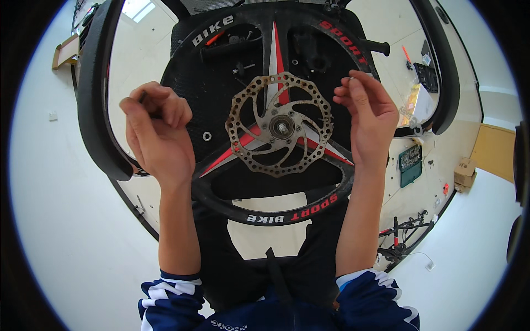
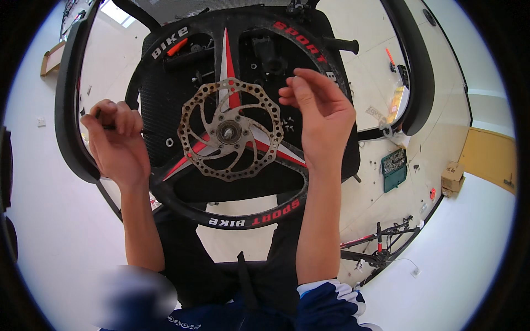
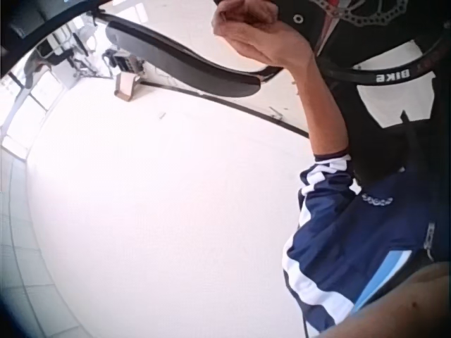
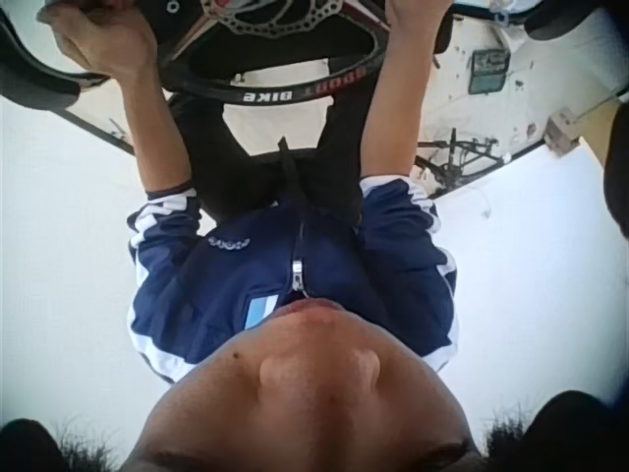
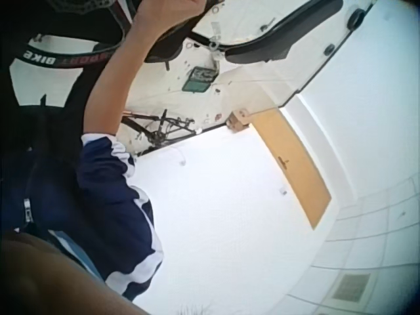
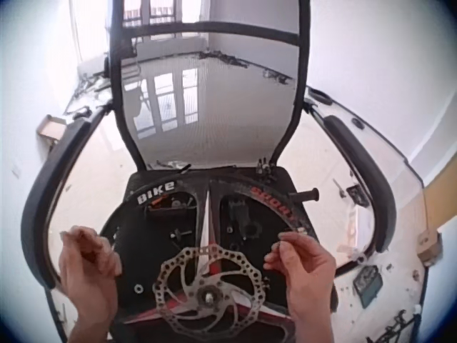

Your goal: The person uses an Allen key to tighten bolts on a bicycle disc brake rotor mounted on a wheel. They rotate the rotor to access each bolt and tighten them sequentially. The wheel is held in a stand during the process.

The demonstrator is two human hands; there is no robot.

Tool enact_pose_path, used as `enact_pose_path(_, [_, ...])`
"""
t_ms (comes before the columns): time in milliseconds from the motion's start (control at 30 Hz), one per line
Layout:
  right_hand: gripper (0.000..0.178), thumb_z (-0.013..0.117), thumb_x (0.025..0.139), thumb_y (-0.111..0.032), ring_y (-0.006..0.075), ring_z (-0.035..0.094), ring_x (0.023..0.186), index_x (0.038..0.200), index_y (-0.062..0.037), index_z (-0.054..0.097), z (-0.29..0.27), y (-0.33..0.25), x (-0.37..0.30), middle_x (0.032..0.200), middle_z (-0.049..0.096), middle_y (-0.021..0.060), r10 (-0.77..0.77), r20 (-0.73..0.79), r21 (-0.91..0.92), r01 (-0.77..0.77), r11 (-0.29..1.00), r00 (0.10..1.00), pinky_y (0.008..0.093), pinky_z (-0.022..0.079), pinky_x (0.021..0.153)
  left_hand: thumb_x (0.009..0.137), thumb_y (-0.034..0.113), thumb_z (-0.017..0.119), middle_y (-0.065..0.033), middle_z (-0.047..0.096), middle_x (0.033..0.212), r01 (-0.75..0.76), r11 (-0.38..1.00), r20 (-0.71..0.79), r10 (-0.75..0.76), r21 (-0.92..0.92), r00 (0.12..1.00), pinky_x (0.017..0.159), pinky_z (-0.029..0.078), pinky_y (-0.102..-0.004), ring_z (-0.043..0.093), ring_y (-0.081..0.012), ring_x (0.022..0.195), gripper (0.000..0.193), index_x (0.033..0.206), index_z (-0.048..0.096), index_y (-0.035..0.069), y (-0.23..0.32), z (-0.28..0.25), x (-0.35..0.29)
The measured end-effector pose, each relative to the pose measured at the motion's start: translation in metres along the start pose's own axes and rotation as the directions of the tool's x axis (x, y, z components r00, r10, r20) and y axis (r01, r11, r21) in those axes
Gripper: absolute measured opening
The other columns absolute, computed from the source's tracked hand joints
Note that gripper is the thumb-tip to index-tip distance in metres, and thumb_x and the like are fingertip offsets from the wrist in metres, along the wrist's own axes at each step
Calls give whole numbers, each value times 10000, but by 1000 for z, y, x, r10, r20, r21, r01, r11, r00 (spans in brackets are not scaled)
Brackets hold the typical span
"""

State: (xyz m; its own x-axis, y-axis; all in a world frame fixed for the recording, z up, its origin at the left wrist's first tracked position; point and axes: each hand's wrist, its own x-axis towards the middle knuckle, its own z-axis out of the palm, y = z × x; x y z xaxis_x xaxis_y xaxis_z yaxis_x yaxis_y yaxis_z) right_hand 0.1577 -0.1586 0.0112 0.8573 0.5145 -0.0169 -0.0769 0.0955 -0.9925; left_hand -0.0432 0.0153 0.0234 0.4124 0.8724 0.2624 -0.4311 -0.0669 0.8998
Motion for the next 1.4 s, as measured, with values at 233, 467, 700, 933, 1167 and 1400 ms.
enact_pose_path(233, [163, 665, 920, 13, 174, 714, 752, 1073, 66, 679, 18, -15, -16, 929, 732, 161, -21, 136, 145, 1, 989, 991, 288, 595, 718, 1103, 340, 351, 26, 279, 699, 141, 856, 112, -98, -497, 989, 578, 236, -277, 234, -106, 630, 353, 877, 468, 95, 24, 44, 12])
enact_pose_path(467, [154, 635, 935, 26, 161, 711, 745, 1077, 78, 664, 45, -23, -46, 932, 729, 175, 13, 298, 215, -80, 973, 955, 274, 595, 688, 1113, 352, 289, 23, 273, 702, 183, 776, 215, -63, -603, 975, 576, 241, -281, 230, -108, 636, 373, 845, 407, 121, 24, 69, 11])
enact_pose_path(700, [187, 590, 980, -35, 245, 752, 785, 1118, 85, 630, 68, -16, -52, 1058, 712, 252, 106, 235, 407, -197, 892, 966, 293, 616, 636, 1113, 358, 287, 23, 275, 704, 86, 807, 133, -10, -584, 991, 579, 244, -281, 234, -113, 635, 368, 856, 400, 121, 23, 72, 11])
enact_pose_path(933, [232, 534, 1027, -117, 287, 753, 828, 1176, 61, 545, 76, -21, -63, 1133, 672, 305, 202, 365, 552, -386, 739, 909, 301, 617, 608, 1102, 427, 267, 17, 278, 686, 25, 815, 72, 21, -579, 997, 554, 257, -285, 240, -116, 602, 412, 855, 369, 114, 20, 72, 13])
enact_pose_path(1167, [220, 533, 1030, -119, 283, 750, 839, 1180, 43, 535, 84, -13, -68, 1193, 638, 325, 190, 413, 610, -425, 669, 891, 303, 615, 634, 1105, 399, 305, 23, 276, 695, 6, 838, 66, 36, -545, 997, 572, 253, -281, 231, -115, 618, 389, 841, 375, 123, 24, 66, 13])
enact_pose_path(1400, [151, 599, 972, -14, 211, 737, 756, 1103, 62, 606, 88, -9, -70, 1032, 715, 241, 129, 290, 510, -267, 818, 948, 300, 607, 688, 1104, 401, 303, 20, 288, 704, -20, 822, 44, 54, -569, 998, 586, 268, -280, 260, -117, 626, 383, 846, 374, 127, 24, 66, 14])
